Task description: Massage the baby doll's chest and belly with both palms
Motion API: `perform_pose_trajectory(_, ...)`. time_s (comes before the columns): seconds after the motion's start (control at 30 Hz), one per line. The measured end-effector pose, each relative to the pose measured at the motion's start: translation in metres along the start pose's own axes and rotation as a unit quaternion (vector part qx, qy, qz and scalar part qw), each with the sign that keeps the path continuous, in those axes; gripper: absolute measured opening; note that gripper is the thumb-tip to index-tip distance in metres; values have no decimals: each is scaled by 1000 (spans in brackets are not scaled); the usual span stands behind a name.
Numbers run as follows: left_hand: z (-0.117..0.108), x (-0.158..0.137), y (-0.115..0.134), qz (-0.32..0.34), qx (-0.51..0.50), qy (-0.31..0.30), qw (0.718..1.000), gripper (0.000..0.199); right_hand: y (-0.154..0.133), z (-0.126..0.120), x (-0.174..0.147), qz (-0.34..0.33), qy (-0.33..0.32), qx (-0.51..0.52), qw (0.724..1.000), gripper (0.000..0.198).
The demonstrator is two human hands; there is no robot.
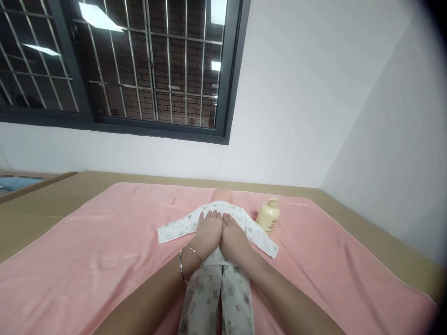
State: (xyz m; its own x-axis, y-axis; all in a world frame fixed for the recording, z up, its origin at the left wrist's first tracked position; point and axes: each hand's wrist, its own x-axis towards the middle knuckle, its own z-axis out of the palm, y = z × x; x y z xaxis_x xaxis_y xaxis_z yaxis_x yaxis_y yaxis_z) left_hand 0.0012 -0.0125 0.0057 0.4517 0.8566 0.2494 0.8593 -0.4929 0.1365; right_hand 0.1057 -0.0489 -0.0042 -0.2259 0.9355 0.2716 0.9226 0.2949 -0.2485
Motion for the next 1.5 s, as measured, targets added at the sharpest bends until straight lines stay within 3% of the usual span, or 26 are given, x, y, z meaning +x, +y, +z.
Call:
perform_pose_trajectory(0.2, 6, 10, -14, 47, -92, 35, 994, 50, 41, 9, 19, 62, 79, 130, 987, 51)
perform_pose_trajectory(0.33, 17, 20, -29, -12, -116, 18, 993, 58, 65, 24, 29, 102, 85, 118, 984, 59)
perform_pose_trajectory(0.4, 17, 20, -31, -49, -110, -3, 993, 68, 64, 23, 29, 105, 79, 93, 987, 59)
perform_pose_trajectory(0.5, 13, 13, -22, -57, -60, -17, 996, 65, 45, 15, 22, 115, 62, 33, 991, 57)
perform_pose_trajectory(0.63, 4, -2, -4, 12, 21, -29, 999, 56, 12, 2, 7, 66, 9, -28, 997, 61)
perform_pose_trajectory(0.77, -9, -5, -2, 69, -8, -31, 997, 49, 0, -11, -3, 0, -23, -16, 1000, 67)
perform_pose_trajectory(0.93, 5, 15, -27, 94, -143, 21, 985, 50, 31, -3, 12, 0, 40, 99, 994, 54)
perform_pose_trajectory(1.13, 45, 26, -46, -6, -197, 42, 980, 66, 73, 29, 30, 35, 82, 129, 988, 62)
perform_pose_trajectory(1.27, 49, 24, -42, -4, -199, 59, 978, 65, 76, 35, 28, 71, 88, 117, 987, 66)
perform_pose_trajectory(1.5, 47, 24, -42, 3, -204, 68, 977, 64, 75, 31, 27, 66, 80, 121, 987, 65)
